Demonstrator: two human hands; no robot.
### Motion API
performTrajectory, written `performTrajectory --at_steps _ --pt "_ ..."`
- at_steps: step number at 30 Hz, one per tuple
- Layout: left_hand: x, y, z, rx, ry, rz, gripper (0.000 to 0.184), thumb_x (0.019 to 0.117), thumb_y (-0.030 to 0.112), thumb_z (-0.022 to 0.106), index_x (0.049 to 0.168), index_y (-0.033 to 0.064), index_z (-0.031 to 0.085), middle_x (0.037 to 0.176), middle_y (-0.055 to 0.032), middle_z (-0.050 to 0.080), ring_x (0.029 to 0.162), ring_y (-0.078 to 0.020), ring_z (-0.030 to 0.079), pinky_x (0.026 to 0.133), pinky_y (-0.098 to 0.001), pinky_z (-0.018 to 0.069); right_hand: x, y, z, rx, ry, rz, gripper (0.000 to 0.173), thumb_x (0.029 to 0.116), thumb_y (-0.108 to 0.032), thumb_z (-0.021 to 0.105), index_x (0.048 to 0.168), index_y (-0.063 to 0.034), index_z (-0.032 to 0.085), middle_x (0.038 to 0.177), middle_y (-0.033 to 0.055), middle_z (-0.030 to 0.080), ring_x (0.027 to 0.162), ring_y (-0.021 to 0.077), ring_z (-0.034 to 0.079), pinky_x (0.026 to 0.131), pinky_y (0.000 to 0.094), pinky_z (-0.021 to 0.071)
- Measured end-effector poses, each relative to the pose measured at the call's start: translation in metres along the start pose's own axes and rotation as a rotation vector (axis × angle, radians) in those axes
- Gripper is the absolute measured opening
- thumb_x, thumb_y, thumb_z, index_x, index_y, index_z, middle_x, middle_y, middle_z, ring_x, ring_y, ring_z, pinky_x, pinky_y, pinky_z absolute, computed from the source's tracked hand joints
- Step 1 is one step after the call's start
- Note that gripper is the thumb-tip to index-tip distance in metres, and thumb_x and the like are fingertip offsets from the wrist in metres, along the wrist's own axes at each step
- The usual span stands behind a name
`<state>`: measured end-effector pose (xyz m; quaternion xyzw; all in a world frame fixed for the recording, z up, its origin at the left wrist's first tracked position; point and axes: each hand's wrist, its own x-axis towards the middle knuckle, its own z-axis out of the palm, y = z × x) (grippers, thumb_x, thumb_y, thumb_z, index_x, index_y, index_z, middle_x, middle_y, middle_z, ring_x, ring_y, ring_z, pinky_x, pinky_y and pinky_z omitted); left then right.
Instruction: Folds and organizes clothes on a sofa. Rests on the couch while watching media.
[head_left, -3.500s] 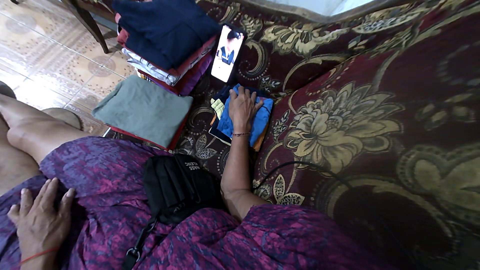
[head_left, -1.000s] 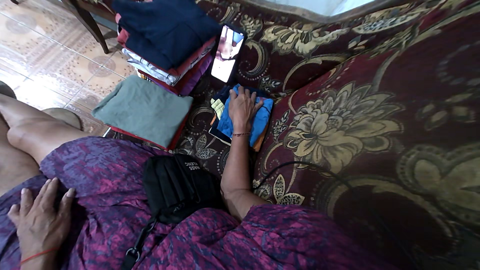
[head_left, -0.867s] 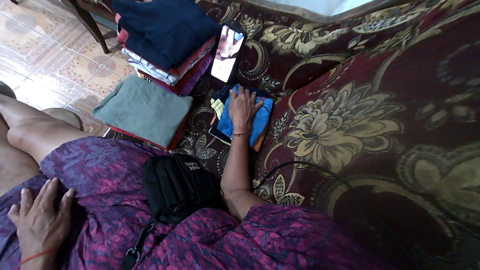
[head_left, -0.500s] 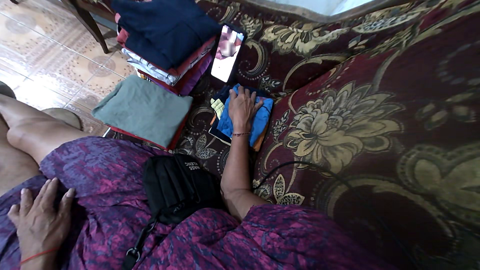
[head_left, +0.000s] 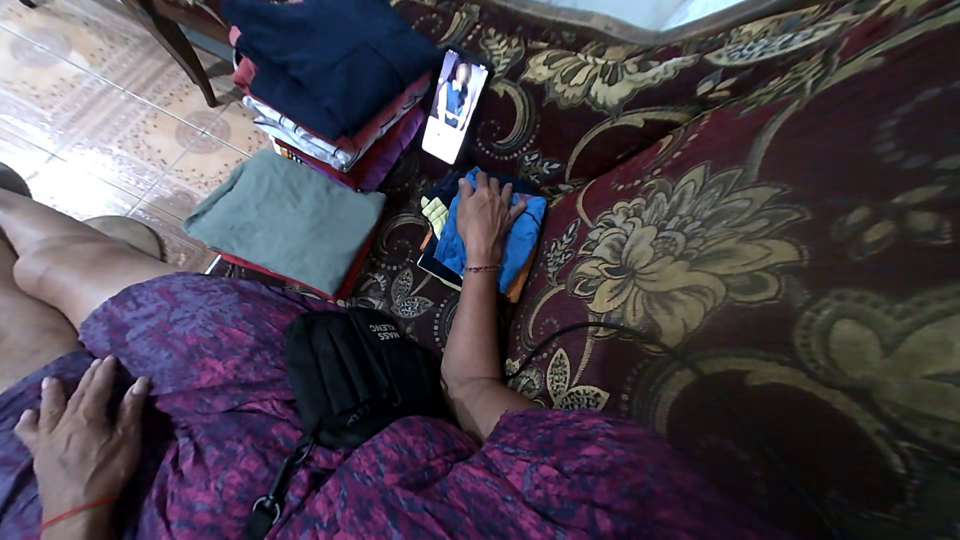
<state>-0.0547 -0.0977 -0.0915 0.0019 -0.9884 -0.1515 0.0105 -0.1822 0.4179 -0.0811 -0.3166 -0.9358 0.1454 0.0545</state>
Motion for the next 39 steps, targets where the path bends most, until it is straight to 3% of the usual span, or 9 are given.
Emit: performTrajectory --at_steps 6,27,39 --pt "-0.001 0.016 -0.009 -0.024 -0.005 -0.028 0.068 0.1046 0.049 0.039 0.147 -0.0027 0.051 0.153 -0.0253 0.048 0.147 -0.0547 0.029 0.12 -0.0692 0.011 0.0 0.0 0.0 -0.002 0.006 -0.01 0.052 0.1084 -0.047 0.04 0.144 -0.0132 0.059 0.146 0.0141 0.058 0.146 0.0405 0.04 0.117 0.0711 0.016" --pt "0.0 0.002 -0.001 -0.001 0.004 -0.005 0.069 0.1047 0.053 0.037 0.148 0.0002 0.051 0.153 -0.0222 0.049 0.148 -0.0505 0.032 0.12 -0.069 0.012 0.0 0.0 0.0 0.006 -0.004 0.002 0.052 0.1087 -0.047 0.039 0.143 -0.0143 0.059 0.148 0.0124 0.057 0.146 0.0377 0.04 0.118 0.0705 0.0152" --pt "0.0 0.012 -0.007 -0.016 -0.007 -0.027 0.07 0.1042 0.052 0.037 0.148 -0.0014 0.051 0.154 -0.0237 0.048 0.148 -0.0533 0.03 0.12 -0.0688 0.0109 0.0 0.0 0.001 0.015 0.007 -0.008 0.052 0.1088 -0.046 0.039 0.143 -0.013 0.059 0.147 0.0118 0.058 0.146 0.039 0.04 0.117 0.0713 0.0145"
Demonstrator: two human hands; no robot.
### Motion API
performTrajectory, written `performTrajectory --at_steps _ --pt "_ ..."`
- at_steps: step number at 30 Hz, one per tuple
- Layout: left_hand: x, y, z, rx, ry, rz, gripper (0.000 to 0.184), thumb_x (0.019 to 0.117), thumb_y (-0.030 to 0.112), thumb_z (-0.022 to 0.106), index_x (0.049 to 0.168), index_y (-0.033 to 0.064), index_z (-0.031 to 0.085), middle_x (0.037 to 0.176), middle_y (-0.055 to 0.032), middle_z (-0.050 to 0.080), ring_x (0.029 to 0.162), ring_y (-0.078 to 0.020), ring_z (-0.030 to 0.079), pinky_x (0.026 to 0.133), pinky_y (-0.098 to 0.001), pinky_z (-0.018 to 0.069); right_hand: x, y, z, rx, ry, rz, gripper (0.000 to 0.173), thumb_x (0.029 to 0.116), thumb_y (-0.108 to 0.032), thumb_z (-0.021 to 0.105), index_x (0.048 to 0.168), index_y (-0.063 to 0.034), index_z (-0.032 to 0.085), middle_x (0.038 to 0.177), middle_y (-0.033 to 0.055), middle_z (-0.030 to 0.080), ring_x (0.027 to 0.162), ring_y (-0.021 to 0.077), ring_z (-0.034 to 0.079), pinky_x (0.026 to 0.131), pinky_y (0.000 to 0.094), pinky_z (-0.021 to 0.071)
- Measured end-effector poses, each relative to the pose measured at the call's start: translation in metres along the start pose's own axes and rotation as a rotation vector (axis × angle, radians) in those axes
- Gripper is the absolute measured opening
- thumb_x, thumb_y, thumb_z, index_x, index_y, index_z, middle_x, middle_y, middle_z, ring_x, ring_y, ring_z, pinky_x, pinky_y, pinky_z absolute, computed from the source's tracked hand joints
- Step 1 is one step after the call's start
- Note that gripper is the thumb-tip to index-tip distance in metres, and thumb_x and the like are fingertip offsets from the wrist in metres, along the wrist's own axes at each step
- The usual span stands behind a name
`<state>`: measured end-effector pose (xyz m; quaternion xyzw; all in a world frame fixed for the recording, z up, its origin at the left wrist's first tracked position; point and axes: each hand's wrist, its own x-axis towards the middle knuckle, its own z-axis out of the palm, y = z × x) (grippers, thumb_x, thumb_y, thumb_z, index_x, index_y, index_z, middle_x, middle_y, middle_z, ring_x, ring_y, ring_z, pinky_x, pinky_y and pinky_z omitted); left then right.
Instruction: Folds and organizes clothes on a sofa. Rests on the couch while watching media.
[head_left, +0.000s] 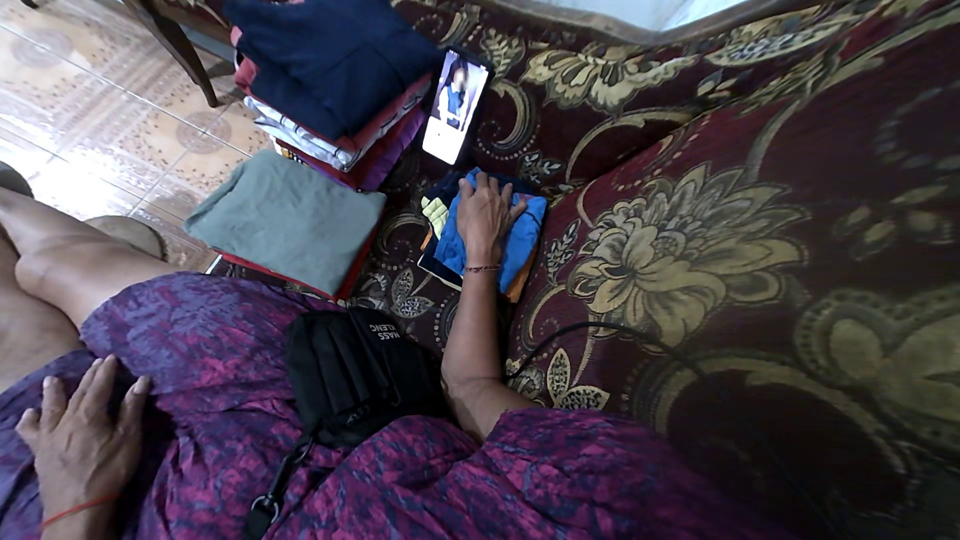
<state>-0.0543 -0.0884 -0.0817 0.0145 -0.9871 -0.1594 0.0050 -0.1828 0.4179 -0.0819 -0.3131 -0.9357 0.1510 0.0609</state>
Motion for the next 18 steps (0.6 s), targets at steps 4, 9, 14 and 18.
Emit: performTrajectory --at_steps 4,9,14,18 --pt "0.0 0.003 -0.001 -0.003 -0.001 -0.003 0.07 0.1044 0.052 0.037 0.147 -0.0024 0.051 0.153 -0.0249 0.048 0.148 -0.0532 0.03 0.12 -0.0686 0.0112 -0.001 0.0 -0.001 -0.008 -0.004 0.002 0.052 0.1089 -0.046 0.039 0.145 -0.0135 0.058 0.148 0.0123 0.057 0.147 0.0388 0.04 0.118 0.0713 0.0144" --pt "0.0 0.002 -0.002 -0.008 -0.006 -0.004 0.07 0.1042 0.052 0.038 0.148 -0.0018 0.051 0.153 -0.0247 0.048 0.148 -0.0536 0.03 0.12 -0.0687 0.0112 0.0 0.0 -0.001 -0.009 -0.01 0.007 0.052 0.1089 -0.046 0.038 0.145 -0.014 0.058 0.149 0.0124 0.057 0.147 0.0395 0.039 0.118 0.0719 0.0133" --pt "0.0 -0.006 0.003 0.005 0.003 0.006 0.07 0.1045 0.053 0.037 0.148 -0.0003 0.051 0.153 -0.0237 0.048 0.148 -0.0527 0.031 0.12 -0.0691 0.0109 0.0 0.0 -0.001 -0.006 -0.015 0.007 0.052 0.1088 -0.047 0.039 0.145 -0.014 0.058 0.149 0.0127 0.056 0.147 0.0395 0.039 0.118 0.0715 0.0146" --pt "0.001 -0.01 0.005 0.01 0.009 0.027 0.07 0.1051 0.052 0.036 0.147 -0.001 0.051 0.153 -0.024 0.048 0.147 -0.0521 0.032 0.12 -0.0694 0.0117 0.0 0.0 0.0 -0.01 -0.017 0.012 0.053 0.1087 -0.048 0.038 0.146 -0.0145 0.057 0.15 0.012 0.055 0.148 0.0397 0.038 0.118 0.0716 0.0144"
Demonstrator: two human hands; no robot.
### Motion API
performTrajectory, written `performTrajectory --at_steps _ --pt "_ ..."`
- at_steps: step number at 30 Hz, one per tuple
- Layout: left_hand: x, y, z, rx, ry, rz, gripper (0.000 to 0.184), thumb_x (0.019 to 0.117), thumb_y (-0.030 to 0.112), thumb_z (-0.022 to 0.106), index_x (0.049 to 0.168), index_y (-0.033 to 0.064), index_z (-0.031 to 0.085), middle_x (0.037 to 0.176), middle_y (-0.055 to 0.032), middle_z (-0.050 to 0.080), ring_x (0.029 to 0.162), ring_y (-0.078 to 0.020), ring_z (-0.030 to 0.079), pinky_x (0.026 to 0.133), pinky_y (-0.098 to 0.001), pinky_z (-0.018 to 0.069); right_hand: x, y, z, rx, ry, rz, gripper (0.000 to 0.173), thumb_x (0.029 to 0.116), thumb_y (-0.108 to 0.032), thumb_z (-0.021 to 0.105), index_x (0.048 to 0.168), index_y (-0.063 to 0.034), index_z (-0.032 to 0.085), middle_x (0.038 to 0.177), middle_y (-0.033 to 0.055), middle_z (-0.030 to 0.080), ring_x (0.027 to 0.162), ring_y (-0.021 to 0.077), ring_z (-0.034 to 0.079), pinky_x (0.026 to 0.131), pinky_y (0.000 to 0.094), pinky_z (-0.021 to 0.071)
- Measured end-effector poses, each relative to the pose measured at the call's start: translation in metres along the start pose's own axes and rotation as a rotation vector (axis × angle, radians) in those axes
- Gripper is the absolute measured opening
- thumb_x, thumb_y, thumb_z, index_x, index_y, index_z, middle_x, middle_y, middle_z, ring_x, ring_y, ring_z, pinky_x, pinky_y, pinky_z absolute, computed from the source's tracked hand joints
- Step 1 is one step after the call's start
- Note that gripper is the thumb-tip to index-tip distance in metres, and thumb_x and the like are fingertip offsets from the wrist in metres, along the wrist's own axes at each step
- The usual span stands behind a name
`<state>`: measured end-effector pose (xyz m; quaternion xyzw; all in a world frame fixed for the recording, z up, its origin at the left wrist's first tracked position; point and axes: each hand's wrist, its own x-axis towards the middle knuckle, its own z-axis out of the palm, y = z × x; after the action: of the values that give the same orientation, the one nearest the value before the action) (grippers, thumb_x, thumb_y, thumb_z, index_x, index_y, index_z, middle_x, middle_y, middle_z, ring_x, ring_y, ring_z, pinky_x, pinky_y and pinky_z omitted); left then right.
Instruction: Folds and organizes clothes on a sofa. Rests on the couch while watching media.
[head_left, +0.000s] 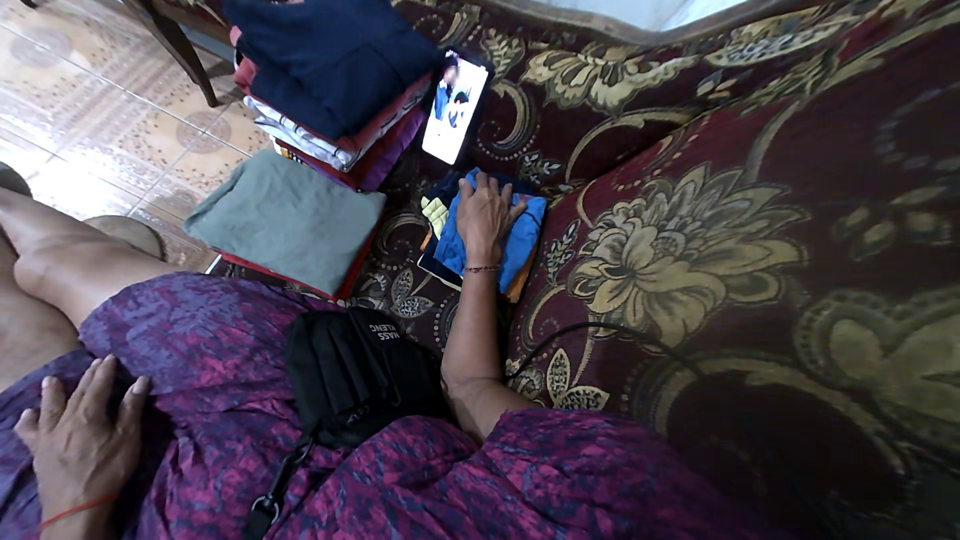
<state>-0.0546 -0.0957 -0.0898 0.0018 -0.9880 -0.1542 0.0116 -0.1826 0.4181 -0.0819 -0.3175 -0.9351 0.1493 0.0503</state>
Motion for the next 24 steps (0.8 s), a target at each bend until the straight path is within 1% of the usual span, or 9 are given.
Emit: performTrajectory --at_steps 4,6,11,16,20,24 --pt "0.0 0.007 -0.004 -0.01 -0.015 -0.02 0.072 0.1041 0.053 0.037 0.148 -0.0019 0.05 0.153 -0.0248 0.047 0.148 -0.0529 0.03 0.12 -0.0689 0.0108 0.0 0.0 0.0 -0.006 -0.005 -0.001 0.054 0.1086 -0.048 0.038 0.146 -0.0141 0.057 0.15 0.0123 0.055 0.148 0.0395 0.038 0.118 0.071 0.0145" --pt "0.0 0.0 0.0 -0.002 -0.003 -0.007 0.072 0.1044 0.055 0.036 0.148 -0.0003 0.051 0.153 -0.0231 0.048 0.148 -0.0514 0.031 0.121 -0.0688 0.0116 0.0 -0.001 0.0 -0.007 -0.005 -0.002 0.053 0.1088 -0.048 0.038 0.146 -0.0142 0.057 0.15 0.0119 0.055 0.148 0.0383 0.038 0.118 0.0707 0.014" --pt "0.0 -0.006 0.003 0.005 0.003 0.011 0.071 0.105 0.054 0.035 0.148 -0.0003 0.051 0.153 -0.0238 0.048 0.148 -0.0513 0.032 0.12 -0.0688 0.0124 0.0 -0.001 -0.001 -0.003 -0.006 -0.001 0.053 0.1088 -0.047 0.039 0.145 -0.0141 0.057 0.15 0.012 0.055 0.148 0.0387 0.038 0.119 0.0704 0.0135" --pt "0.0 0.008 -0.006 -0.004 -0.016 -0.018 0.071 0.1044 0.052 0.037 0.148 -0.002 0.051 0.153 -0.0248 0.048 0.147 -0.0528 0.031 0.12 -0.0686 0.0119 0.0 0.0 -0.001 -0.003 -0.005 -0.005 0.052 0.1089 -0.046 0.039 0.145 -0.0139 0.057 0.149 0.0121 0.056 0.148 0.0388 0.038 0.119 0.0698 0.0146" --pt "0.0 0.003 -0.002 -0.001 -0.002 -0.006 0.071 0.1047 0.053 0.036 0.147 -0.0011 0.051 0.153 -0.0242 0.049 0.147 -0.0521 0.032 0.12 -0.0686 0.0127 0.0 0.0 0.0 -0.001 0.004 -0.003 0.052 0.1087 -0.046 0.04 0.145 -0.0141 0.058 0.149 0.0121 0.057 0.147 0.0387 0.039 0.118 0.0704 0.0145" --pt "0.0 0.011 -0.007 -0.005 -0.017 -0.026 0.07 0.1042 0.052 0.038 0.147 -0.0019 0.051 0.153 -0.0253 0.047 0.147 -0.0533 0.031 0.12 -0.068 0.0119 0.0 0.0 -0.001 0.002 0.002 -0.006 0.052 0.1088 -0.046 0.039 0.145 -0.0134 0.058 0.149 0.0124 0.056 0.147 0.0387 0.039 0.118 0.0699 0.0163"
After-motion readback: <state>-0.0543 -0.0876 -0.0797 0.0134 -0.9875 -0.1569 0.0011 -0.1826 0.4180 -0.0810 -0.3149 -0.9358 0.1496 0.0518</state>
